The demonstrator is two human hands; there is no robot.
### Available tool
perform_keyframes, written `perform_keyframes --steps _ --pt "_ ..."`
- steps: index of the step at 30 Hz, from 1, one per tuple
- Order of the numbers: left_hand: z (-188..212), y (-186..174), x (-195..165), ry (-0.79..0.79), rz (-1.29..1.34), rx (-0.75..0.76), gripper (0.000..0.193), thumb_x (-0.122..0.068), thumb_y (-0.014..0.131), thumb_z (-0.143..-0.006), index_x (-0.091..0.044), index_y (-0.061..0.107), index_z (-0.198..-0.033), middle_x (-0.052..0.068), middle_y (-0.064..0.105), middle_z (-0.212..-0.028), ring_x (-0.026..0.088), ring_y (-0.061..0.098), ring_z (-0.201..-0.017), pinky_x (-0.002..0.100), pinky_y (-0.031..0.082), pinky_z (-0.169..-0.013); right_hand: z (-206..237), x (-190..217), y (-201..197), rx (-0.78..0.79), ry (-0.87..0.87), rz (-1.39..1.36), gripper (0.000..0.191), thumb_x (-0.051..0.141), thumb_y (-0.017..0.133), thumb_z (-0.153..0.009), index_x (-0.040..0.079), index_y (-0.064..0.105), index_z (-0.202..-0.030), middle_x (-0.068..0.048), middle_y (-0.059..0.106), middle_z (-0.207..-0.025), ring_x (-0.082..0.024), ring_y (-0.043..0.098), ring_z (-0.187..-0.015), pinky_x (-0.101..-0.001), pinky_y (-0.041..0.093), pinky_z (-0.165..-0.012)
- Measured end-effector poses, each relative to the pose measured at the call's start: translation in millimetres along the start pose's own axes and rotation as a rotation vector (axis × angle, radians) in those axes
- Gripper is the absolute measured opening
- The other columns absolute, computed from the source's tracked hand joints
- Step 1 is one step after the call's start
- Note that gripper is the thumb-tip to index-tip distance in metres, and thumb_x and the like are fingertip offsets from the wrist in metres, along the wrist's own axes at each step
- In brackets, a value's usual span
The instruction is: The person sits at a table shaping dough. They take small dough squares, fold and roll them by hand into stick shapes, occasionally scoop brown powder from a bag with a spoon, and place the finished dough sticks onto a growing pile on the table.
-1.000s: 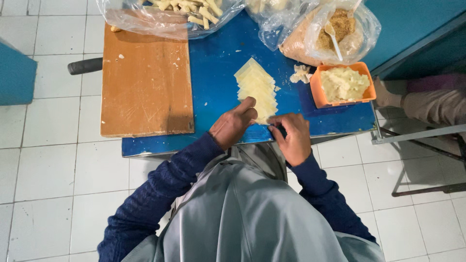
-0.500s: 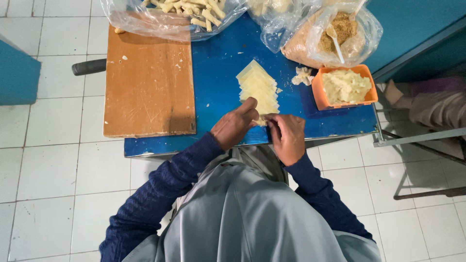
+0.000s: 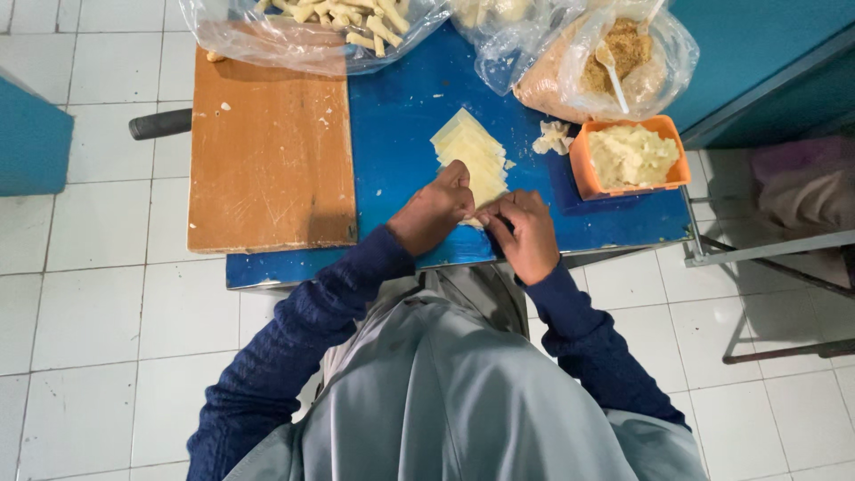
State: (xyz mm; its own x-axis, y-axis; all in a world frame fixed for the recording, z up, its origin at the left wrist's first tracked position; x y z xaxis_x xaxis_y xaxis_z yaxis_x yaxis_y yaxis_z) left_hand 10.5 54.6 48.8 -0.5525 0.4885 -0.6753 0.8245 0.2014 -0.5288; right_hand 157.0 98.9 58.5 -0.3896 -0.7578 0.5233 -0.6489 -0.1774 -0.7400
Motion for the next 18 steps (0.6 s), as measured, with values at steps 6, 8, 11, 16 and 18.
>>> perform_keyframes --steps 6,8,11,16,18 --pt "0.2 4.0 8.3 -0.082 -0.023 -0.022 0.007 0.000 0.061 -0.089 -0.001 0.059 -0.083 0.016 0.052 -0.104 0.033 0.060 -0.092 0.041 0.051 -0.078 11.4 29.8 -3.7 -0.111 -0.143 0.148 0.011 0.011 0.077 -0.092 0.010 0.072 -0.101 -0.005 0.068 -0.098 -0.029 0.058 -0.096 -0.0427 0.040 -0.084" --pt "-0.4 5.5 9.1 -0.092 -0.019 -0.014 0.008 -0.001 0.062 -0.089 -0.001 0.058 -0.083 0.017 0.051 -0.103 0.034 0.060 -0.092 0.042 0.051 -0.078 13.3 36.5 -3.9 -0.129 -0.180 0.208 0.014 0.013 0.079 -0.091 0.010 0.071 -0.102 -0.006 0.067 -0.099 -0.029 0.058 -0.097 -0.0432 0.040 -0.084" --pt "-2.2 3.4 5.7 -0.064 -0.034 -0.027 0.008 -0.001 0.063 -0.087 -0.001 0.058 -0.082 0.016 0.050 -0.103 0.035 0.059 -0.093 0.042 0.050 -0.078 13.0 38.1 -3.2 -0.115 -0.188 0.215 0.019 0.017 0.080 -0.089 0.008 0.070 -0.103 -0.007 0.067 -0.100 -0.030 0.057 -0.099 -0.0442 0.039 -0.085" --pt "-3.0 -4.4 -2.1 -0.097 -0.004 -0.055 0.014 0.001 0.069 -0.081 -0.003 0.057 -0.088 0.016 0.050 -0.104 0.034 0.059 -0.095 0.042 0.050 -0.077 9.7 30.0 -4.1 -0.078 -0.143 0.168 0.012 0.015 0.076 -0.093 0.011 0.073 -0.103 -0.004 0.069 -0.101 -0.028 0.058 -0.100 -0.0428 0.038 -0.085" --pt "-4.7 -9.0 -9.8 -0.051 -0.077 -0.076 0.016 0.001 0.070 -0.080 -0.004 0.057 -0.088 0.014 0.052 -0.105 0.034 0.058 -0.097 0.042 0.050 -0.080 7.0 22.6 -2.8 -0.034 -0.075 0.130 0.007 0.015 0.075 -0.095 0.014 0.075 -0.102 0.000 0.070 -0.099 -0.026 0.059 -0.097 -0.0426 0.038 -0.085"
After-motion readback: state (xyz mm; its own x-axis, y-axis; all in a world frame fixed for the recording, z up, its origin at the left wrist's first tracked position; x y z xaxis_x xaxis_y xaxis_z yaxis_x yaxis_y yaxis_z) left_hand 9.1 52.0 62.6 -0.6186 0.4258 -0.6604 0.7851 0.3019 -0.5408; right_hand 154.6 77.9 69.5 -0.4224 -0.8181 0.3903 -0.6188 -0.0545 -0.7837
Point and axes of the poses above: each hand's wrist, its own z-axis away from the middle knuckle, its own y-axis out of the palm, x = y × z, the point moved 7 cm from there along -z, towards the middle knuckle
